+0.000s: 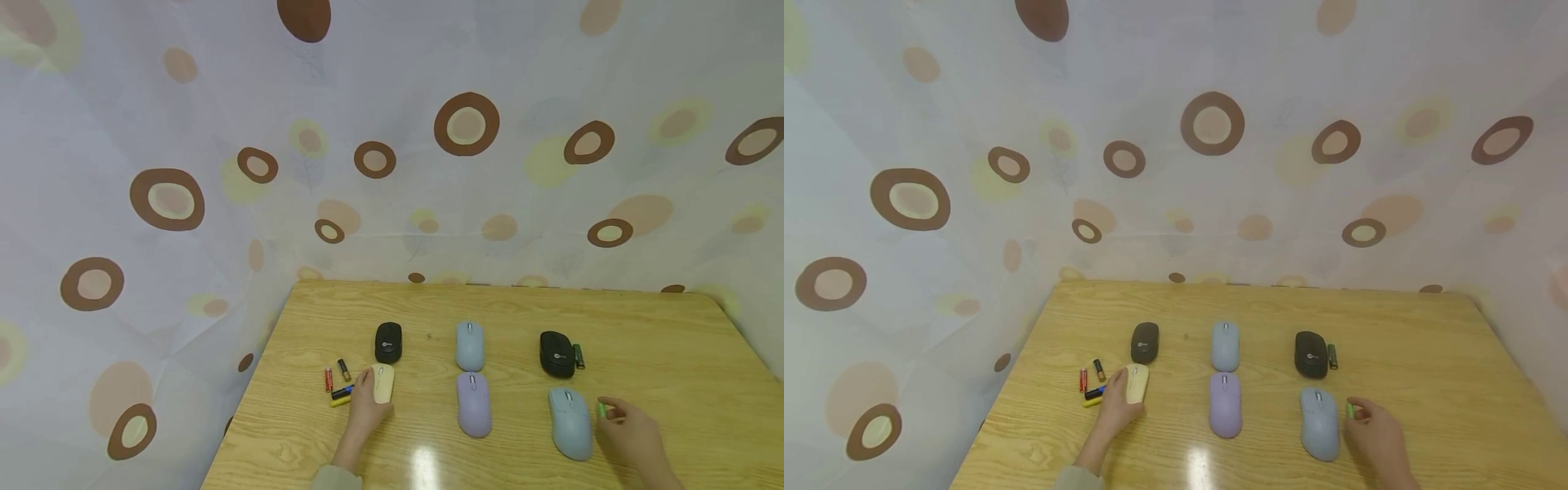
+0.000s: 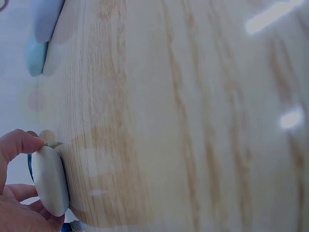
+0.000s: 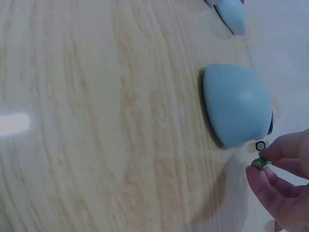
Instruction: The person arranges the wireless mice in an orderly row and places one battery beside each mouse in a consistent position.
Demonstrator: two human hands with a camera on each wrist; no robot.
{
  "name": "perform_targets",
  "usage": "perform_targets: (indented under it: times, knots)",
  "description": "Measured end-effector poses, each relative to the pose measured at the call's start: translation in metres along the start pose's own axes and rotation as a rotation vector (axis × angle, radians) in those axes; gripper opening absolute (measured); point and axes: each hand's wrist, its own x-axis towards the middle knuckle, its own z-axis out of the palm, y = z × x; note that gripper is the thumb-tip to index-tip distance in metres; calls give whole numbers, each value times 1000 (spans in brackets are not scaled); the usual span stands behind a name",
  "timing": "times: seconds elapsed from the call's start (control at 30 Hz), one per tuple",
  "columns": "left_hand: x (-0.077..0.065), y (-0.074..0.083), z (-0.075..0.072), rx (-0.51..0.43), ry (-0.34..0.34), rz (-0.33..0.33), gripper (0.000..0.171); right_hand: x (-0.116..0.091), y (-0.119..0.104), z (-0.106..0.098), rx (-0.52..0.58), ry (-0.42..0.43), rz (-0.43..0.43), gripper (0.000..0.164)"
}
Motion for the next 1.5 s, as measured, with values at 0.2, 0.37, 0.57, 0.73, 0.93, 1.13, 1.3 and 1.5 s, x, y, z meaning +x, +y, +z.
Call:
perform_targets:
  times: [0.2, 0.37, 0.57, 0.73, 0.93, 1.13, 1.3, 1.5]
  knots:
    - [-1, 0, 0, 1, -5, -7, 80, -5, 1, 12, -1, -53, 77, 43]
    - [-2, -1, 0, 7, -8, -3, 80, -7, 1, 16, -12, -48, 96, 43]
    - [-1, -2, 0, 5, -1, 6, 80, -6, 1, 17, -42, -44, 69, 41]
    - [-1, -2, 1, 9, 0, 5, 81, -5, 1, 17, -58, -56, 47, 41]
    - [0, -2, 1, 4, -5, -1, 81, -5, 3, 17, -63, -61, 3, 40]
    - [-1, -1, 0, -1, -1, 6, 81, -5, 3, 15, -63, -79, -14, 40]
    - [-1, -1, 0, -1, -4, 7, 81, -5, 2, 14, -61, -96, -7, 41]
    - [-1, 0, -1, 1, -3, 7, 81, -4, -5, 8, -45, -55, -17, 40]
